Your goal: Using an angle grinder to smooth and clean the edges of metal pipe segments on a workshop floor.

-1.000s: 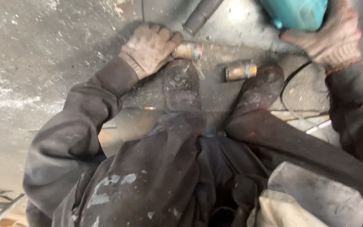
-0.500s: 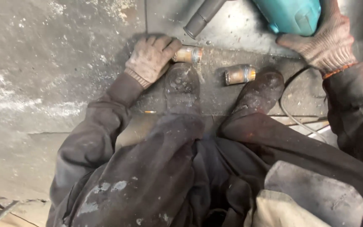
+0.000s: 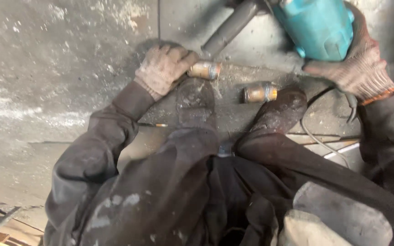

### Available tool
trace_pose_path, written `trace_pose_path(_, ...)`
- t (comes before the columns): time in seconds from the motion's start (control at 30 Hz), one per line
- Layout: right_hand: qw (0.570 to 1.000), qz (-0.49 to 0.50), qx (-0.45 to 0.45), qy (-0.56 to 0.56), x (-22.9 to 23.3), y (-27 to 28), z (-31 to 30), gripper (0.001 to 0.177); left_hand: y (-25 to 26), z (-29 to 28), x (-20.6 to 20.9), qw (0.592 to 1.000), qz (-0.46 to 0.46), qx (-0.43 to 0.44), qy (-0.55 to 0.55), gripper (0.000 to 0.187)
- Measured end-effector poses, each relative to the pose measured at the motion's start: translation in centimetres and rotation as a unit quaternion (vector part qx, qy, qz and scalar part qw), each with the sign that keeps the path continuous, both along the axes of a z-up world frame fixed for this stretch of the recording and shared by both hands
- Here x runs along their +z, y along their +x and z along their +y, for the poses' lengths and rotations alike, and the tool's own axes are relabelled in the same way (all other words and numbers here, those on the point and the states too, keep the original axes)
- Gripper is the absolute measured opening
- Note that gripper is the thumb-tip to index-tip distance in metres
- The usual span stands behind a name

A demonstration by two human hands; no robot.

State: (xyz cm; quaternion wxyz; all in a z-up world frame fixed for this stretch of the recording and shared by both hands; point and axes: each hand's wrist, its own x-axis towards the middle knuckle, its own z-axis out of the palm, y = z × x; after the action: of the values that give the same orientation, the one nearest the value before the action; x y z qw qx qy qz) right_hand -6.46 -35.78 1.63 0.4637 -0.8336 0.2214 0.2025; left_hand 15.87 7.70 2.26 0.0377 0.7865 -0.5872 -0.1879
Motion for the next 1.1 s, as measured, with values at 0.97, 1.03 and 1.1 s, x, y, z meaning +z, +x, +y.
trace_pose_path(0.97,0.894,0.176,0.294,-0.29,15.7,1.8,5.6,0.114,-11.0,-7.2,3.5,0.84,0.439,0.319,0.006,0.071)
trace_pose_path(1.03,0.902,0.138,0.299,-0.279,15.6,1.6,5.6,0.114,-11.7,-7.1,2.8,0.845,0.429,0.319,-0.009,0.073)
trace_pose_path(1.1,0.909,0.098,0.3,-0.272,15.8,2.1,5.8,0.114,-11.7,-7.2,2.7,0.851,0.418,0.316,-0.028,0.075)
